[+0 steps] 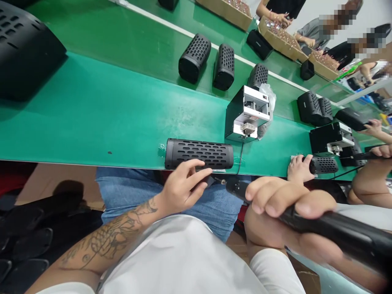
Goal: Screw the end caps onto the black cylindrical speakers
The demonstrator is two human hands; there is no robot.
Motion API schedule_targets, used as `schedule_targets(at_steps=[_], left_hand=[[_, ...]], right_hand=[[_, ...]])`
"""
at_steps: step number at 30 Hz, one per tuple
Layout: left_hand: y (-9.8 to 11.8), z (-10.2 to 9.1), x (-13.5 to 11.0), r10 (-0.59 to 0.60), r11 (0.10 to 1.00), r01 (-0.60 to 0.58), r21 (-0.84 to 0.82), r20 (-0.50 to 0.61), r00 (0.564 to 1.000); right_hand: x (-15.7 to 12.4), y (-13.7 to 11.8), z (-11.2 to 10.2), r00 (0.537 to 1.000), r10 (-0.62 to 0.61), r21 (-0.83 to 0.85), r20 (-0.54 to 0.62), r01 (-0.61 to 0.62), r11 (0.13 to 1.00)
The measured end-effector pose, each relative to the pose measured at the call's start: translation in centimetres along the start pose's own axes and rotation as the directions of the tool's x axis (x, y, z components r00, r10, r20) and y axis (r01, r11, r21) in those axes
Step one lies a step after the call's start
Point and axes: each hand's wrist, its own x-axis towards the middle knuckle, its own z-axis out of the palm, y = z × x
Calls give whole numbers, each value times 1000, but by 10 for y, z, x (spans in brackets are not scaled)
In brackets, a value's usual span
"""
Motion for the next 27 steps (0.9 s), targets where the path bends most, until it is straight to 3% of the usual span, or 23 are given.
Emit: schedule_targets(at_steps=[3, 6, 9, 14, 20, 27], left_hand=[[-32, -31, 3, 99, 958, -97, 271, 6, 995], [-68, -61, 5, -45, 962, 15, 274, 104, 994], [-95, -77, 4, -228, 967, 191, 169, 236, 945], [-109, -77, 2, -386, 915, 402, 33, 364, 848], [-113, -71, 0, -369, 923, 384, 18, 320, 873], [-110, -69, 1, -387, 918, 395, 39, 310, 868]], right_hand=[[29, 11, 14, 983, -176, 28, -47, 177, 984], [49, 32, 18, 976, -218, 61, -6, 218, 974], [55, 47, 18, 981, -196, 47, -1, 196, 979], [56, 56, 17, 987, -154, 54, 51, 152, 987], [61, 61, 17, 992, -90, 115, 87, 80, 990], [64, 62, 10, 966, -80, 178, 247, 36, 983]])
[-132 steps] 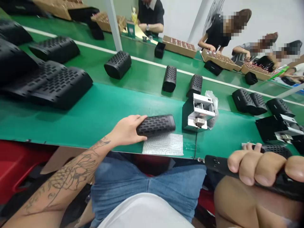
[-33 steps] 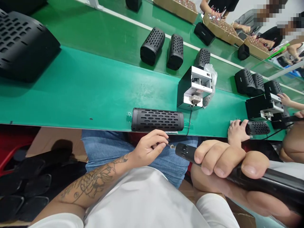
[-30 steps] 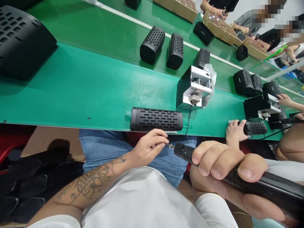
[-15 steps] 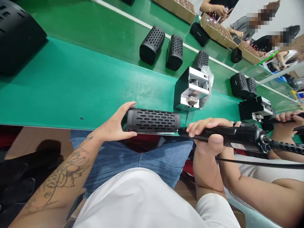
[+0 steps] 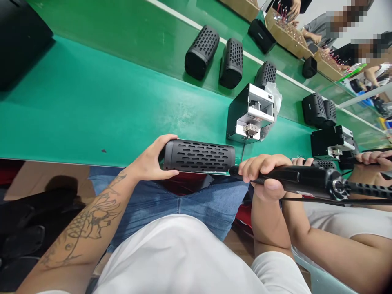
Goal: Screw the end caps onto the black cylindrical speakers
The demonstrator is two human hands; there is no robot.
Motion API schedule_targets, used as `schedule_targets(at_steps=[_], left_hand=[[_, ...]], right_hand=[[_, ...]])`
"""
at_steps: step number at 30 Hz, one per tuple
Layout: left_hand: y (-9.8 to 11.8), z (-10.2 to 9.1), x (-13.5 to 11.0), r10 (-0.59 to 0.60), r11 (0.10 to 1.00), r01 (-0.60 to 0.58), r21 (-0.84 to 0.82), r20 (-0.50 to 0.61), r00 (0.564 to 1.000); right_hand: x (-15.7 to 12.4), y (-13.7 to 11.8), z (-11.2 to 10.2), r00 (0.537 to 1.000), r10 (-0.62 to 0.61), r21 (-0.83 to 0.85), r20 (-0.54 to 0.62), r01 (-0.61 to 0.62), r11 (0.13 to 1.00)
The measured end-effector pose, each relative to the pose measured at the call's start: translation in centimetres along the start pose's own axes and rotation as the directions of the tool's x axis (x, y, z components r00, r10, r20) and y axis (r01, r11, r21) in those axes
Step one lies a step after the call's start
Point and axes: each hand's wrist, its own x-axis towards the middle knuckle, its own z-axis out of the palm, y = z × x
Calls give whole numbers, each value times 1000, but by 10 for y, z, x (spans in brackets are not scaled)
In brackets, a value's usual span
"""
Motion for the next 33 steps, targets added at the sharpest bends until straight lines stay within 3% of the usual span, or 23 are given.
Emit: schedule_targets(at_steps=[7, 10, 13, 15, 17, 19, 22, 25, 30, 33], left_hand=[[-1, 3, -3, 56, 998, -56, 24, -28, 998], [-4, 7, -6, 85, 996, -83, 42, -51, 995], [-7, 11, -9, 86, 995, -81, 63, -80, 993], [-8, 14, -11, 85, 994, -79, 70, -95, 992], [-10, 15, -11, 90, 994, -82, 74, -109, 990], [-10, 16, -12, 93, 993, -84, 79, -121, 988], [-11, 16, -12, 81, 994, -71, 88, -116, 990], [-11, 14, -13, 74, 993, -65, 103, -92, 993], [-11, 13, -10, 108, 989, -104, 102, -43, 993], [-10, 14, -9, 111, 990, -106, 95, -45, 993]], right_hand=[[3, 3, 9, 998, -16, 41, 68, 13, 999], [5, -6, 2, 1000, 11, 8, 0, -11, 1000], [22, -11, -25, 986, -53, -61, -156, 44, 997], [43, -3, -47, 931, -156, -191, -331, 96, 977], [66, 15, -65, 833, -263, -332, -488, 101, 938], [83, 38, -78, 774, -289, -405, -563, 47, 913], [94, 63, -86, 791, -221, -412, -571, -44, 910], [91, 69, -89, 818, -160, -394, -553, -87, 915], [79, 39, -71, 813, -125, -335, -569, -91, 938], [65, 8, -37, 866, -129, -216, -484, 25, 976]])
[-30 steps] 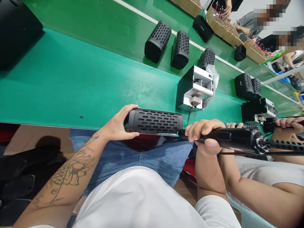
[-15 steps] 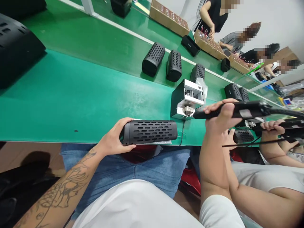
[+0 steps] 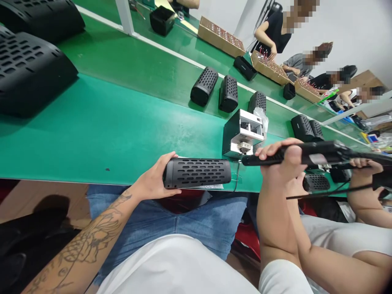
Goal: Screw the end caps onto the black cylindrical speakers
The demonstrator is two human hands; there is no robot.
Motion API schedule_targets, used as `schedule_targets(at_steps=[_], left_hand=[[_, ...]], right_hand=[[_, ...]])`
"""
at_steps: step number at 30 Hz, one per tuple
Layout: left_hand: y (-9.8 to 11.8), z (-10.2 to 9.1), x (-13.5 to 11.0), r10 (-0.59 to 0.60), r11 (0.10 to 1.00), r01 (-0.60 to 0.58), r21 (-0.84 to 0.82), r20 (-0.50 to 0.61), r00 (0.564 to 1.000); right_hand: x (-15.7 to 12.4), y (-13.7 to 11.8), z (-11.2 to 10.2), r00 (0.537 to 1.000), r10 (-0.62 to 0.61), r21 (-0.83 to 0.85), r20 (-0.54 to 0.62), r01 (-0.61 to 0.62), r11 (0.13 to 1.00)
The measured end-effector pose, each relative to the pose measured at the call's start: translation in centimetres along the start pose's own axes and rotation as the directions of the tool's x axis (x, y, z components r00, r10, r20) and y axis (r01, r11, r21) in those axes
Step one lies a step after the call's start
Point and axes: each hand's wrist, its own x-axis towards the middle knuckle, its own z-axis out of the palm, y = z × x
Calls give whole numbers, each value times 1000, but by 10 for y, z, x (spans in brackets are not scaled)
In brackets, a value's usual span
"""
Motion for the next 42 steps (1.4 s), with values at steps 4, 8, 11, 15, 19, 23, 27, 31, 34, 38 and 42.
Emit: schedule_targets(at_steps=[4, 8, 11, 15, 19, 23, 27, 31, 34, 38, 42], left_hand=[[1, 2, 1, 16, 1000, -16, -24, -25, 1000], [1, 4, 1, 1, 999, -3, -44, -36, 999], [1, 6, 2, -1, 999, 0, -47, -35, 999], [1, 7, 3, 10, 999, -12, -53, -41, 999], [2, 6, 4, -2, 999, 0, -48, -36, 999], [2, 7, 4, 16, 998, -19, -53, -46, 999], [2, 7, 5, 7, 999, -9, -48, -52, 999], [3, 7, 6, 6, 999, -9, -50, -52, 999], [3, 7, 7, 11, 998, -15, -59, -60, 998], [3, 7, 9, 18, 997, -24, -72, -77, 997], [4, 7, 9, 19, 997, -24, -71, -74, 997]], right_hand=[[-43, -45, 29, 965, -9, 130, 260, -26, 991], [-69, -55, 49, 914, 16, 185, 405, -99, 978], [-74, -47, 57, 889, -15, 229, 458, -101, 968], [-78, -34, 62, 886, -24, 218, 464, -88, 972], [-84, -24, 67, 883, 7, 171, 469, -98, 980], [-83, -20, 71, 875, 42, 145, 482, -128, 981], [-81, -18, 72, 865, 50, 180, 499, -160, 971], [-82, -13, 71, 831, 10, 210, 557, -153, 966], [-83, -6, 71, 795, -13, 214, 607, -147, 966], [-81, 0, 74, 737, -44, 267, 674, -188, 945], [-80, 1, 77, 739, 18, 249, 673, -250, 936]])
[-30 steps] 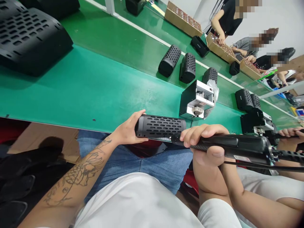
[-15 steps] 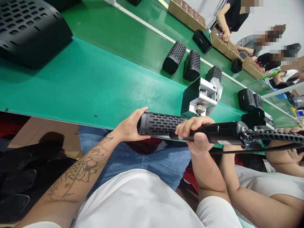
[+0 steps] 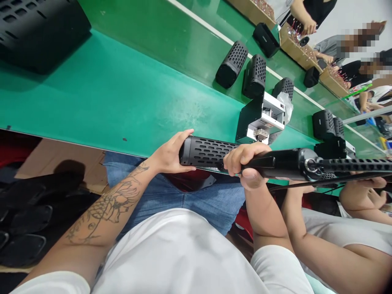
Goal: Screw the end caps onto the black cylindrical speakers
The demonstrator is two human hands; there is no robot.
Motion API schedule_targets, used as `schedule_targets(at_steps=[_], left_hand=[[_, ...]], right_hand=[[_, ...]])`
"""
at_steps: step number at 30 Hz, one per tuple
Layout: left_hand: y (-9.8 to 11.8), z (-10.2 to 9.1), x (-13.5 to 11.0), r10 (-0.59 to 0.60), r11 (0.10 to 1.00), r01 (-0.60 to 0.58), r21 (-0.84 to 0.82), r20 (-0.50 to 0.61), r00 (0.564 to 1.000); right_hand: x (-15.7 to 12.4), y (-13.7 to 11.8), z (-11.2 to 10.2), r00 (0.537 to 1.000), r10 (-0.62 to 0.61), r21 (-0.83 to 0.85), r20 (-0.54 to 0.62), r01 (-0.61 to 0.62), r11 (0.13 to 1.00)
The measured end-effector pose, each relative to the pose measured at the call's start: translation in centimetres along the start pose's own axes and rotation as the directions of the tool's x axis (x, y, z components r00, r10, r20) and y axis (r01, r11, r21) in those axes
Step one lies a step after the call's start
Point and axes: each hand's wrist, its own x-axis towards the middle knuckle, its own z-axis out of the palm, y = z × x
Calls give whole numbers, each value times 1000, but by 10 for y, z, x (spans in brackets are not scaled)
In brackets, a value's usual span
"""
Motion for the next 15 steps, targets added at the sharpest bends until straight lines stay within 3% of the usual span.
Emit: schedule_targets(at_steps=[9, 12, 15], left_hand=[[-3, 2, -4, 27, 997, -25, 74, -26, 999], [-4, 3, -5, 2, 992, 3, 123, -40, 999], [-5, 5, -6, 10, 986, -1, 167, -53, 999]], right_hand=[[-9, -6, 4, 989, -2, -9, -148, 0, 1000], [1, -16, -27, 949, -35, -58, -314, 18, 998], [21, -20, -86, 816, -182, -282, -549, 24, 959]])
